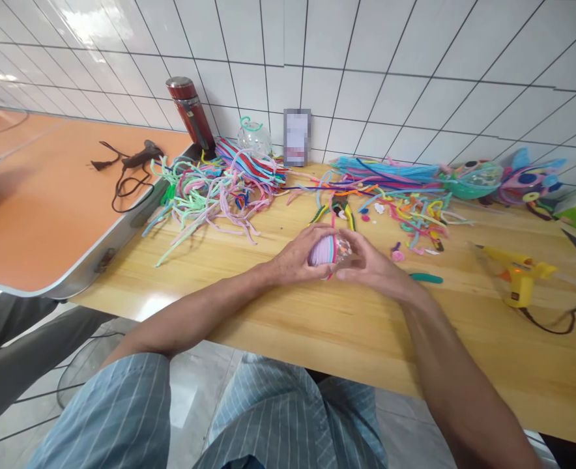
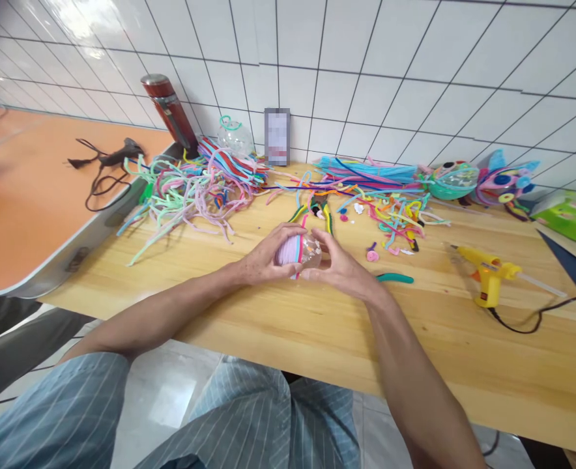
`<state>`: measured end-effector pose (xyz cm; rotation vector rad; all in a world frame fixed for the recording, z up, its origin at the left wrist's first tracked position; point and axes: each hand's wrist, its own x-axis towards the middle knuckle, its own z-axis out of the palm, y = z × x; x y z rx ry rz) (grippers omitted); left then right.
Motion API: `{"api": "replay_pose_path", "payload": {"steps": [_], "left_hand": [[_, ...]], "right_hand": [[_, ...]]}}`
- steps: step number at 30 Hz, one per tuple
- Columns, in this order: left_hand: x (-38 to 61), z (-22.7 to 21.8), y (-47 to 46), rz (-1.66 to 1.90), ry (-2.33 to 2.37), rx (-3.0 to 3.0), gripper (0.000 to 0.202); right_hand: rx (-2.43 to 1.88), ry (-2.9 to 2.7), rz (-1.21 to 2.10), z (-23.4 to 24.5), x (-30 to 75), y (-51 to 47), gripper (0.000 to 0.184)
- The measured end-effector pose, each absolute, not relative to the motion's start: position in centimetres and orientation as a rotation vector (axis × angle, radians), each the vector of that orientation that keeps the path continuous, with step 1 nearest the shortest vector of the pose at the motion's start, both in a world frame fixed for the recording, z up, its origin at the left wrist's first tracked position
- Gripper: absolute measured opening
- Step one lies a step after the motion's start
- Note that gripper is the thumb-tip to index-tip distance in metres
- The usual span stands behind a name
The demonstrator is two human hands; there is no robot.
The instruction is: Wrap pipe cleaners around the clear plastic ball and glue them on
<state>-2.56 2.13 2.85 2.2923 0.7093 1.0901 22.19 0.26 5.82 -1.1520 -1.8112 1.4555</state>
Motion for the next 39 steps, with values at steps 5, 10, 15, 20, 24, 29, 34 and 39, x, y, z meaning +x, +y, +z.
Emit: {"api": "replay_pose_path", "payload": {"steps": [5,10,15,20,24,29,34,39], "left_hand": [[-2.7,2.7,2.6,1.129,0.706,2.248,0.064],[-3.0,2.8,2.8,1.114,0.74,2.222,0.064],[-3.2,3.5,2.6,1.044,0.804,2.177,0.057],[-3.4,4.2,2.3,0.988,0.859,2.119,0.054],[-3.4,4.5,2.1,0.967,0.876,2.063,0.055],[-3.3,4.6,2.1,0.97,0.877,1.98,0.052],[-3.3,4.4,2.1,0.987,0.875,1.981,0.052],[-3.4,4.2,2.3,1.006,0.843,2.022,0.057]], "right_hand": [[-1.113,-1.884,1.253,4.6,20.8,0.1,0.106],[-1.107,-1.861,1.117,3.4,20.0,0.1,0.105],[-1.11,-1.888,0.972,2.8,19.8,0.2,0.101],[-1.091,-1.957,0.866,2.9,19.8,0.2,0.098],[-1.094,-1.967,0.848,3.1,19.6,0.1,0.096],[-1.084,-1.982,0.803,3.0,19.4,0.0,0.096],[-1.074,-2.001,0.723,2.6,19.4,0.0,0.097],[-1.033,-2.045,0.617,2.4,19.3,-0.1,0.099]]}}
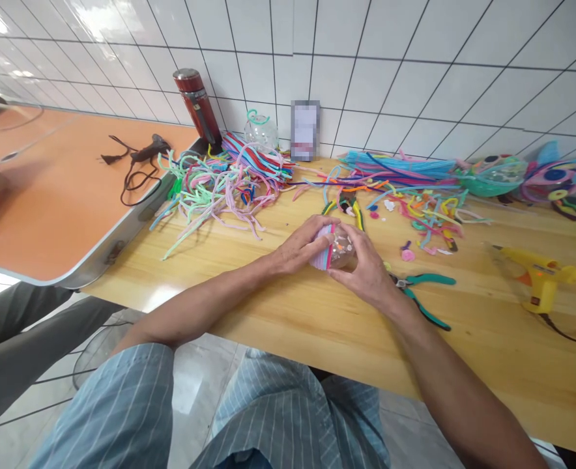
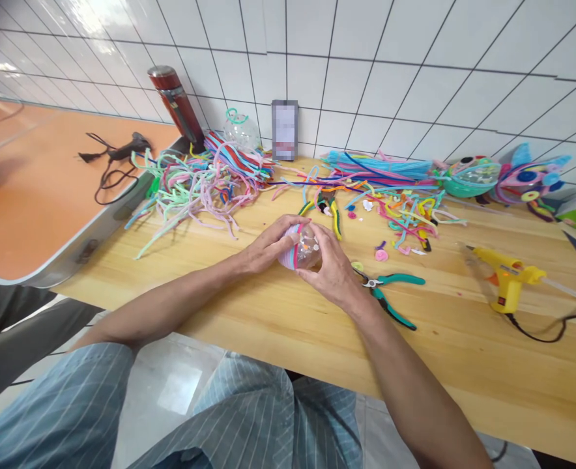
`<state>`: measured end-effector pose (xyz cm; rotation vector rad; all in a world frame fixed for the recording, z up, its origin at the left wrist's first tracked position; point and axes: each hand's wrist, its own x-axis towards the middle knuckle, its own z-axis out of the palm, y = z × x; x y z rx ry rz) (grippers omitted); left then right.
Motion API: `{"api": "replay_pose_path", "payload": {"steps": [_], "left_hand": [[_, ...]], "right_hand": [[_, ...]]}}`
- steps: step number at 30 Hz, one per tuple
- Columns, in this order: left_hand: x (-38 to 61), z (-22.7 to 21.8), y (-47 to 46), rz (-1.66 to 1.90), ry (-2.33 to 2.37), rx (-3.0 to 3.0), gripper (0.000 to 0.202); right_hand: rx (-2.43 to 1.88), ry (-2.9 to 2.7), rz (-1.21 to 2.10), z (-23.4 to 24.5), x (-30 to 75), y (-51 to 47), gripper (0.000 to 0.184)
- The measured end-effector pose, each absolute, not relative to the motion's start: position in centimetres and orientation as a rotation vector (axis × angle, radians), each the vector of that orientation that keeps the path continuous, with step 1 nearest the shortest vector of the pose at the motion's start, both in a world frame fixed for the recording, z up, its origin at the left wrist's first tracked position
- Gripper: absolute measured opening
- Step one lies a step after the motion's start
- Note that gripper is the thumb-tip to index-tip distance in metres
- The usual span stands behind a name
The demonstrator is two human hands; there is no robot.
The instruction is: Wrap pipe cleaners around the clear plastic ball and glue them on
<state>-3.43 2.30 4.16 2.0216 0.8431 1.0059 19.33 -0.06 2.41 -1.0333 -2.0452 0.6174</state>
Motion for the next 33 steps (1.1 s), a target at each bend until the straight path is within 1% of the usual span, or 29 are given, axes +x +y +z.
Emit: {"api": "replay_pose_path", "payload": {"steps": [4,10,13,21,24,27,33], "left_hand": [[-3.58,4.05,2.55,0.989,0.842,2.047,0.058],[-3.72,4.05,2.9,0.954,0.834,2.048,0.064],[-3.75,4.06,2.93,0.94,0.83,2.066,0.063],[-3.34,3.3,2.77,1.047,0.812,2.148,0.057],[-3.2,3.17,2.73,1.074,0.804,2.163,0.057],[-3.21,3.29,2.73,1.062,0.813,2.153,0.057],[-3.36,3.64,2.95,1.028,0.806,2.118,0.059]], "right_hand": [[-1.031,-2.071,0.572,2.26,19.4,0.03,0.099],[-0.958,-2.109,0.495,1.9,19.56,0.31,0.093],[-0.938,-2.108,0.481,1.71,19.59,0.44,0.092],[-0.969,-2.043,0.588,1.94,19.53,0.13,0.1],[-1.019,-2.0,0.656,2.13,19.5,0.12,0.096],[-1.046,-1.974,0.695,2.16,19.53,0.25,0.096],[-1.06,-1.911,0.727,2.01,19.58,0.38,0.093]]}}
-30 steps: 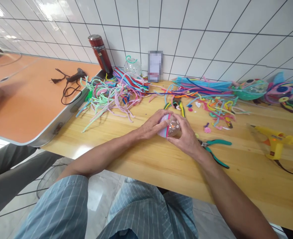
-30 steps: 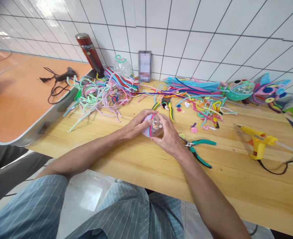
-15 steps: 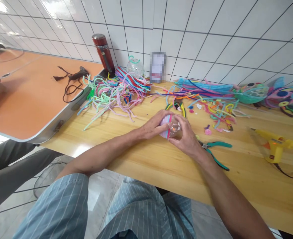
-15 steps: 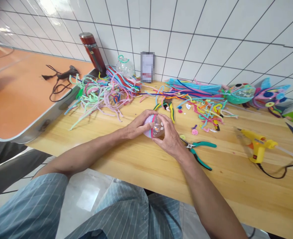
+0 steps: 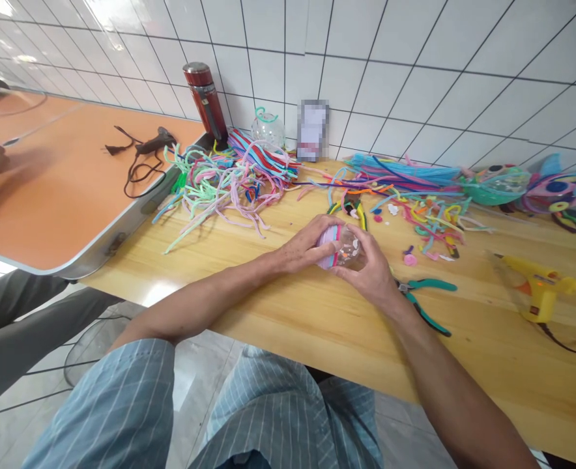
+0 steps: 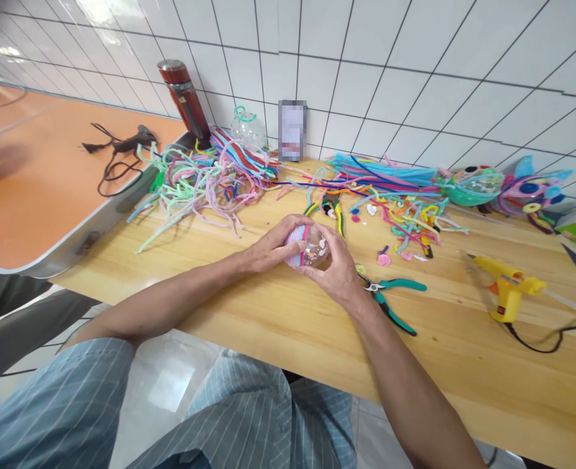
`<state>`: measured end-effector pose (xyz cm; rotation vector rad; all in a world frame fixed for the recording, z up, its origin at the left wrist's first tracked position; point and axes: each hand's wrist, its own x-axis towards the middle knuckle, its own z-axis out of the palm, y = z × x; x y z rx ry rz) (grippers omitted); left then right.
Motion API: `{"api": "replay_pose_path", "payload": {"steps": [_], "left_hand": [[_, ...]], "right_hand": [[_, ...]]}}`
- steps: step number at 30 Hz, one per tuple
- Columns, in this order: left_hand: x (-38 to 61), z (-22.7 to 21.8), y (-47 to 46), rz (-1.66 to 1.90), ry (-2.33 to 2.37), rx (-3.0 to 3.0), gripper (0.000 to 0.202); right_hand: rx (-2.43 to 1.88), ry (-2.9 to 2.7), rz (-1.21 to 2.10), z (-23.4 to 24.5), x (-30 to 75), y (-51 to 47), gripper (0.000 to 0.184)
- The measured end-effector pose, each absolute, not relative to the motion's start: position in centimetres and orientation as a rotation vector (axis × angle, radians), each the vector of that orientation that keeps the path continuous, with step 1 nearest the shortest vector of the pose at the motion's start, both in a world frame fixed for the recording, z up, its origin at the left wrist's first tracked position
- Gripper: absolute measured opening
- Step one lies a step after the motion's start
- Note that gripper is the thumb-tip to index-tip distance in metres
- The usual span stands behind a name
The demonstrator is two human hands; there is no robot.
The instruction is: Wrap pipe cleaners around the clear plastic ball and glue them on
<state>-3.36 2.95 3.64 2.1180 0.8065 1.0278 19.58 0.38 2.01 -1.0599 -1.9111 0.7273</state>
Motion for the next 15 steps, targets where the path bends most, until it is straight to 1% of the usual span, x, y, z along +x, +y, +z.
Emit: {"api": "replay_pose_path", "payload": {"steps": [6,15], "left_hand": [[-3.4,3.4,3.4,1.042,0.747,2.135,0.063],[-2.8,2.4,3.2,1.162,0.732,2.198,0.06]], "right_hand": [[-0.981,-1.932,0.687,1.4,19.8,0.6,0.091],[-0.962,-2.005,0.543,1.1,20.1,0.8,0.097]]}}
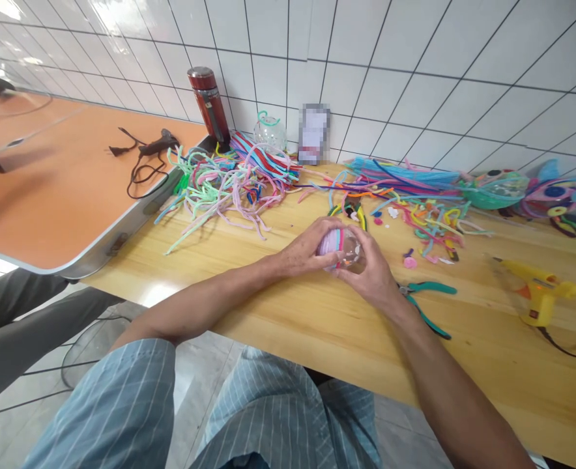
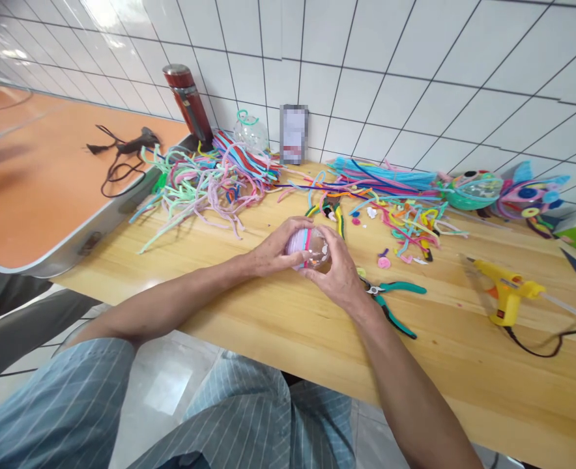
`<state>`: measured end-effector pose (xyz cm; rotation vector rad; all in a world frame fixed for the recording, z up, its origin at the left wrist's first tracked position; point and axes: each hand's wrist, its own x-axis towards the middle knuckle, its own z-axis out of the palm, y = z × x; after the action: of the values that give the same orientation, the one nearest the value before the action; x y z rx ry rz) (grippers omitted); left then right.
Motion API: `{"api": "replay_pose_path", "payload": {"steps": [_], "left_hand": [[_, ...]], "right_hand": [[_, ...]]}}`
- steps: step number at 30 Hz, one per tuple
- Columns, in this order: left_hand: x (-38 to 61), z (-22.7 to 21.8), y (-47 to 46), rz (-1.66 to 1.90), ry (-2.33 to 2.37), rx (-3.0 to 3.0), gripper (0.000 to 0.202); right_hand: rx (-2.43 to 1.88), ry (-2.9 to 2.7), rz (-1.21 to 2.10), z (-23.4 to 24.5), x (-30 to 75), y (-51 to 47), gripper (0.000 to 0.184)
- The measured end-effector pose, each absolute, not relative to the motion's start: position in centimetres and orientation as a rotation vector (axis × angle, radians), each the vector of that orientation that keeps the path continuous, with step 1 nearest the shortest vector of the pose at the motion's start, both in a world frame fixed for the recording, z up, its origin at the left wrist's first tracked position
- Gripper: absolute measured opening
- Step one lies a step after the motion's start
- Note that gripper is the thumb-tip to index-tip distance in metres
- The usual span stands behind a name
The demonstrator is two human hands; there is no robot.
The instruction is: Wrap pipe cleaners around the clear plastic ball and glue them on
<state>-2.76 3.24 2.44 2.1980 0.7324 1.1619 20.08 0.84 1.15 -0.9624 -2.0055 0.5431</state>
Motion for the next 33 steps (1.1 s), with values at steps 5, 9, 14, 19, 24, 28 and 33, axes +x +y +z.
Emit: {"api": "replay_pose_path", "payload": {"steps": [5,9,14,19,24,28,33], "left_hand": [[-2.6,2.5,3.1,1.162,0.724,2.228,0.062],[-2.8,2.8,3.0,1.149,0.744,2.2,0.054],[-2.7,2.9,2.7,1.13,0.818,2.124,0.052],[-2.5,2.8,2.4,1.131,0.881,2.075,0.049],[-2.6,3.2,2.4,1.118,0.885,2.039,0.047],[-2.8,3.6,2.4,1.101,0.858,1.996,0.046],[-2.9,4.0,2.3,1.07,0.852,1.892,0.044]], "right_hand": [[-0.938,-2.012,0.456,1.1,20.0,1.0,0.091],[-0.92,-2.008,0.403,1.1,19.7,0.9,0.092],[-0.912,-2.013,0.36,1.2,19.1,0.4,0.092],[-0.904,-2.025,0.33,1.3,18.8,0.1,0.092],[-0.884,-2.052,0.293,1.4,18.7,0.1,0.093],[-0.882,-2.062,0.266,1.4,18.8,0.2,0.095],[-0.873,-2.076,0.242,1.3,18.9,0.3,0.096]]}}
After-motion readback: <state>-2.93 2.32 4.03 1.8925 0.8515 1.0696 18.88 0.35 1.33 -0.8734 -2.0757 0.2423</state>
